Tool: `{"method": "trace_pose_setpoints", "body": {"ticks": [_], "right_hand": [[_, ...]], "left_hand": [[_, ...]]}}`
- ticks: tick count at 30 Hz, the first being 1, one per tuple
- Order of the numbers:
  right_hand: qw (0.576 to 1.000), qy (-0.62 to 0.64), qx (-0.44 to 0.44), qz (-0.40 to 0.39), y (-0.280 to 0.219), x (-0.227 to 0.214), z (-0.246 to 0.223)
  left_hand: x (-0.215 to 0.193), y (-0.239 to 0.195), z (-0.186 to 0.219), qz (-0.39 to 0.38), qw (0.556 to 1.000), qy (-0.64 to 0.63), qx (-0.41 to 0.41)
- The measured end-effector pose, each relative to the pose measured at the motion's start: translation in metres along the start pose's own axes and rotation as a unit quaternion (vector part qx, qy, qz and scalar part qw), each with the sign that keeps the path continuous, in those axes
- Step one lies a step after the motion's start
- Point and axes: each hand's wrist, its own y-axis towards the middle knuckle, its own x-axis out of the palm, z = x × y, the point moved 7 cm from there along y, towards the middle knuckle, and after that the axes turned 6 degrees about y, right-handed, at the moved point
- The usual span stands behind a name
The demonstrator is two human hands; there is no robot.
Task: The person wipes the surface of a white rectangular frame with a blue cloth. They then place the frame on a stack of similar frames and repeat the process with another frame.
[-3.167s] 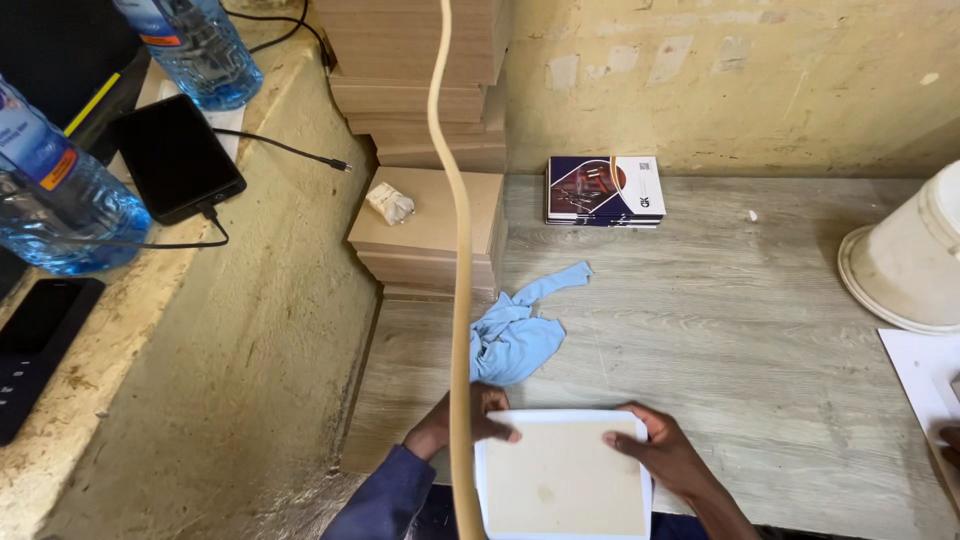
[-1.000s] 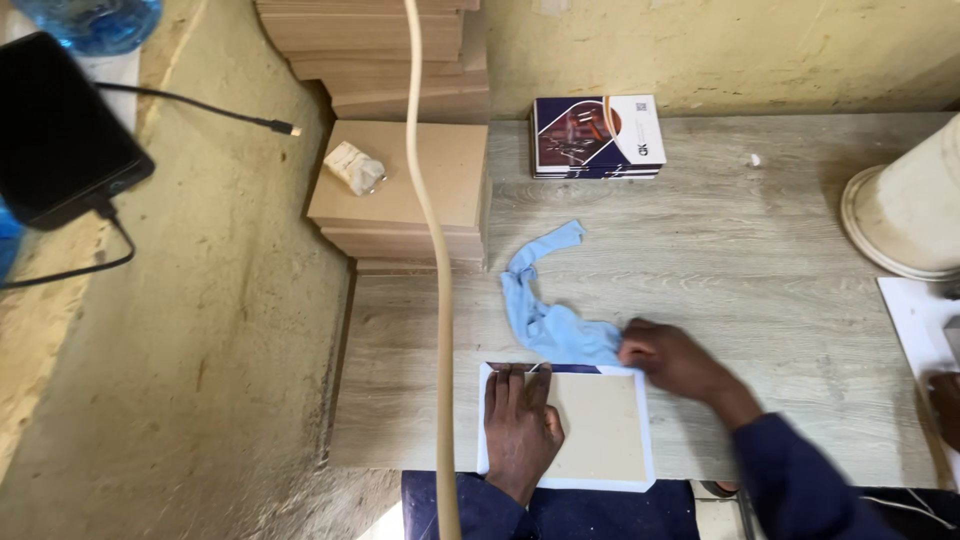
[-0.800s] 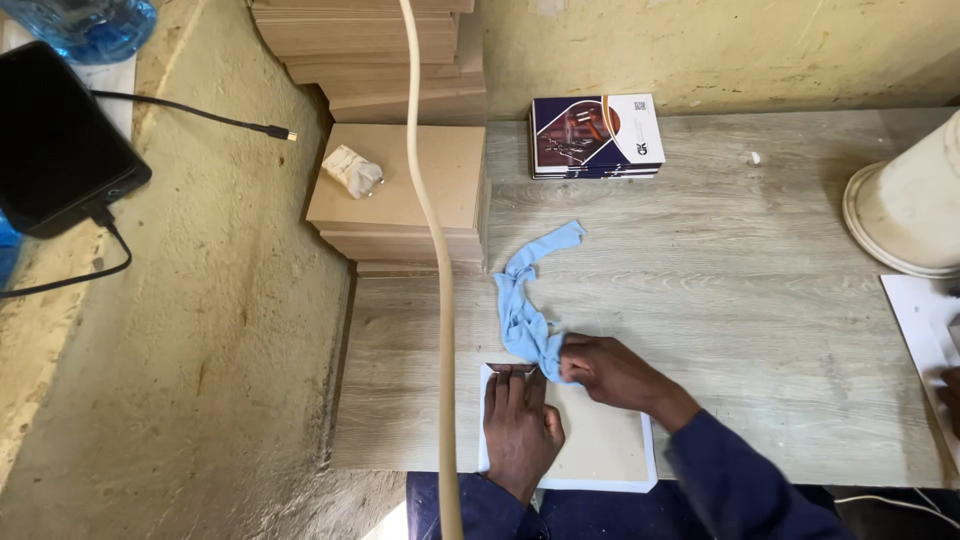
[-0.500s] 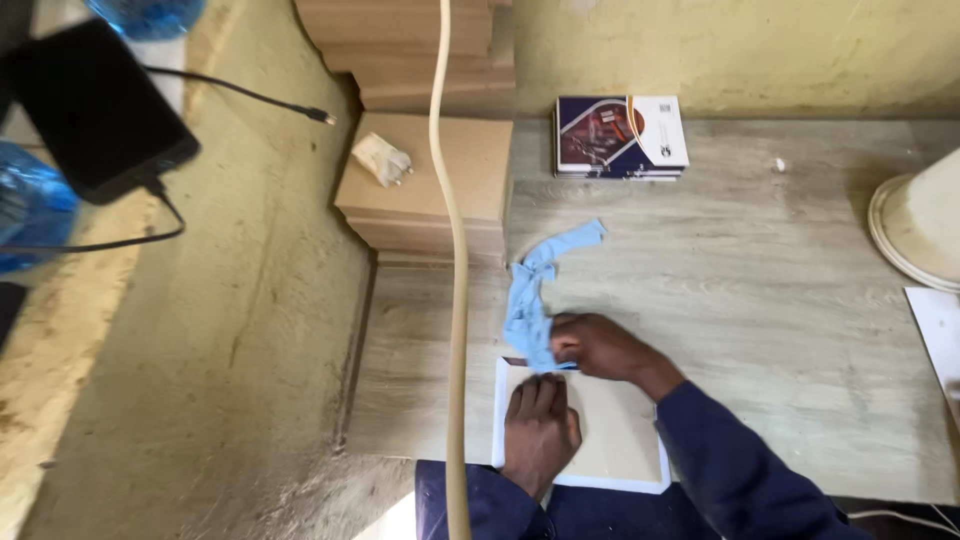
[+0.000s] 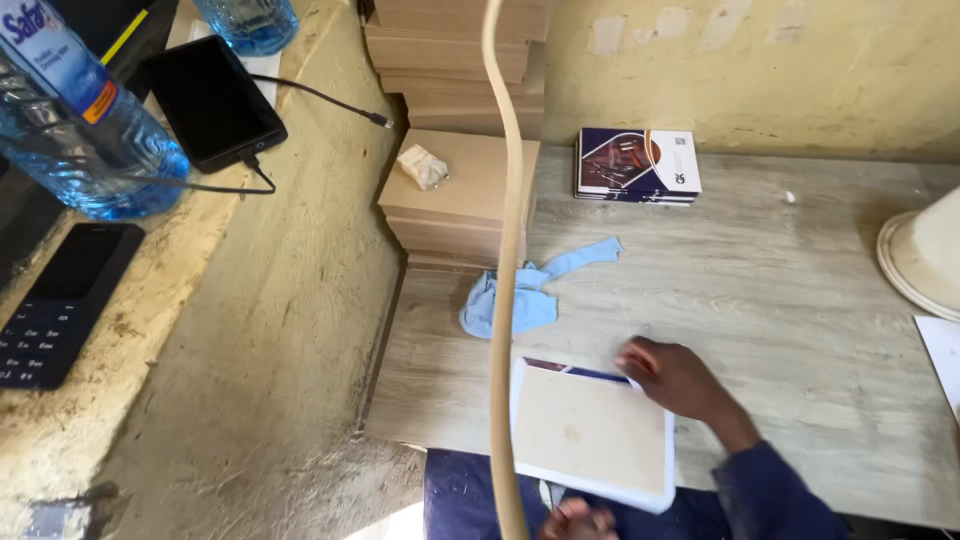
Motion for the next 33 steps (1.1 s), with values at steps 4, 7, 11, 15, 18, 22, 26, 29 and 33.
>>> {"method": "trace_pose_setpoints", "body": {"ticks": [4,7,11,15,18,22,26,29,33], "right_hand": [[0.924,0.256,0.099,-0.265,-0.062,0.014,0.027],[0.969,0.148,0.028,-0.195,-0.083,-0.027,-0.016],[0.962,0.254,-0.100,0.002,-0.091,-0.092,-0.061],[0.946,0.239,-0.104,-0.194,-0.101,-0.086,-0.112],[0.970,0.177,-0.103,-0.132,-0.103,-0.072,-0.101],[0.943,0.324,0.041,-0.060,-0.088,-0.023,-0.017],[0.944,0.304,0.111,0.065,-0.046,0.018,0.044],[0.978,0.087,0.157,0.105,-0.024,0.010,0.038],[0.974,-0.154,0.159,0.050,0.002,-0.002,-0.002]], "left_hand": [[-0.001,-0.045,0.099,0.623,0.608,0.476,0.123],[0.139,0.011,0.152,0.447,0.768,0.407,0.212],[0.262,0.055,0.152,0.247,0.643,0.719,-0.090],[0.296,0.096,0.149,0.009,0.411,0.903,-0.124],[0.257,0.098,0.170,-0.018,0.362,0.927,-0.100],[0.198,0.101,0.218,0.075,0.336,0.923,-0.172],[0.143,0.119,0.263,0.272,0.399,0.869,-0.113],[0.127,0.151,0.275,0.237,0.334,0.911,-0.047],[0.120,0.174,0.264,0.230,0.204,0.949,-0.076]]}}
